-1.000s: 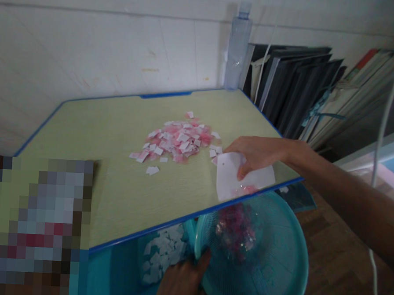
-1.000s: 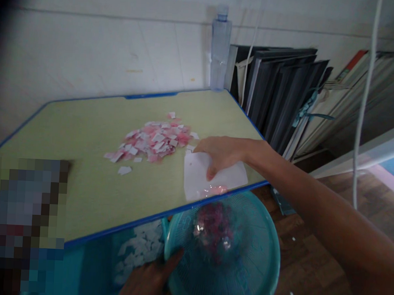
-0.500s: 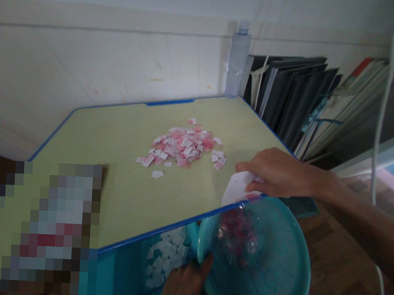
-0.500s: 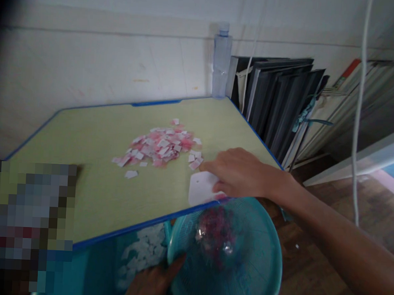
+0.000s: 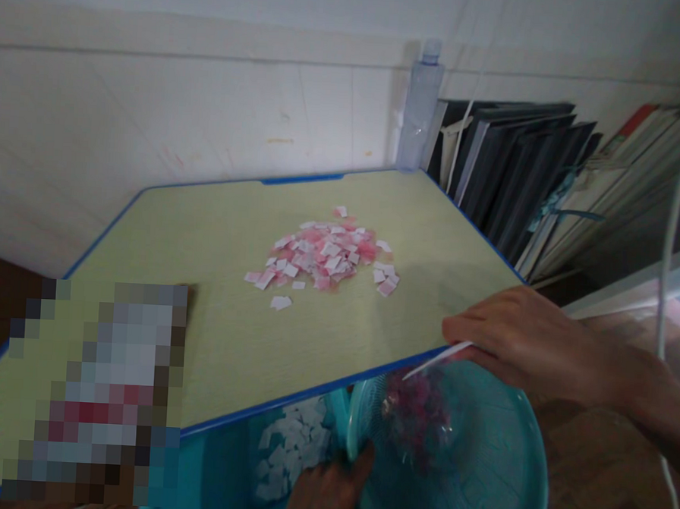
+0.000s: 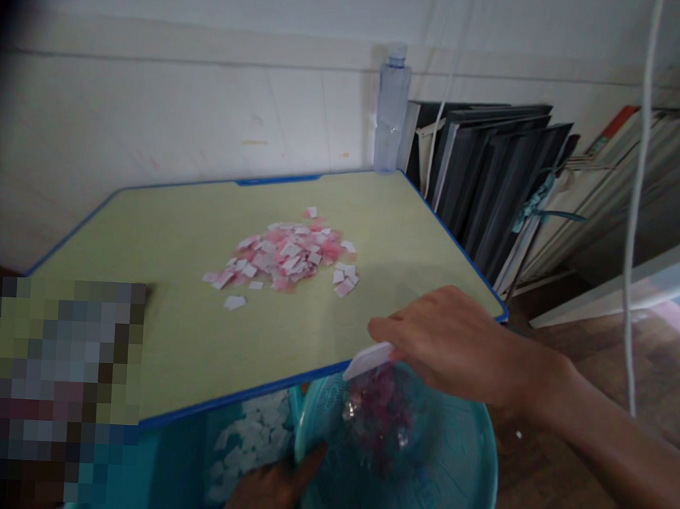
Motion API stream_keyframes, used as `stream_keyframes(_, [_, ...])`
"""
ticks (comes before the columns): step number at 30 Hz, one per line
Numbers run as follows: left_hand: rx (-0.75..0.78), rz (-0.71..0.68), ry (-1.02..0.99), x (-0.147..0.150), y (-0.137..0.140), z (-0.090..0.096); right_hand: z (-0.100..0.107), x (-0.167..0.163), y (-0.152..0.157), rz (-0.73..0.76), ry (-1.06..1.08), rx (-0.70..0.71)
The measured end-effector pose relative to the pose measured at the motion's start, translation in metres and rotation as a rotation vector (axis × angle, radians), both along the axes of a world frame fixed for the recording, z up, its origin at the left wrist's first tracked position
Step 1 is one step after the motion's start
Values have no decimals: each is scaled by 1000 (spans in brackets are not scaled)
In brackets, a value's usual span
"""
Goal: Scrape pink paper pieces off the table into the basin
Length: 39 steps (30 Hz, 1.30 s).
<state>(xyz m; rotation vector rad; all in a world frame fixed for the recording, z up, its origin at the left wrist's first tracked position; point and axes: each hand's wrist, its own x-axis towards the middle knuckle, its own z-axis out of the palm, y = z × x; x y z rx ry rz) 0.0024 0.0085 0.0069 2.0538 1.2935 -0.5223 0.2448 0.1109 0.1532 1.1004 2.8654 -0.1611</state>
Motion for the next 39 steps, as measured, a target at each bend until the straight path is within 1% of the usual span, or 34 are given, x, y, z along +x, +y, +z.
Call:
stream_keyframes(4, [5, -3, -16, -1, -2, 0, 2, 11, -4, -23, -2, -56])
stream_keyframes(6, [16, 6, -41, -2, -3, -1, 6, 17, 0, -49, -4, -41])
stream_keyframes(8, [8, 12, -51, -2, -3, -1, 11, 21, 8, -90, 3, 26])
stream_keyframes(10, [-24, 10, -29, -1, -1, 0, 16, 23, 21, -142, -13, 139])
stream_keyframes(12, [-50, 13, -3, 1, 1, 2, 18, 22, 35, -181, -76, 244])
stream_keyframes(14, [-53, 21, 0, 2, 3, 4, 16, 19, 47, -194, -160, 311])
stream_keyframes(16, [-51, 21, 1, 2, 4, 5, 12, 15, 56, -186, -213, 358])
stream_keyframes(19, [-56, -1, 8, 1, 3, 4, 4, 9, 63, -163, -218, 413])
stream_keyframes(25, [-40, -12, -8, -1, 0, -1, -2, -4, 63, -27, -179, 531])
stream_keyframes(28, [-12, -5, -22, -1, -2, -4, 0, -4, 63, 55, -164, 537])
stream_keyframes(30, [-15, -10, -22, -2, -3, -4, 4, -2, 63, 126, -162, 488])
stream_keyframes(32, [-23, -16, -27, -1, -3, -5, 9, 1, 62, 163, -165, 435])
stream_keyframes(34, [-31, -15, -38, -1, -2, -5, 12, 2, 62, 130, -170, 425])
stream_keyframes(36, [-39, -10, -41, -1, -1, -4, 14, 0, 63, 58, -169, 457])
stream_keyframes(39, [-51, -7, -41, 0, 0, -1, 10, -8, 67, -16, -165, 494])
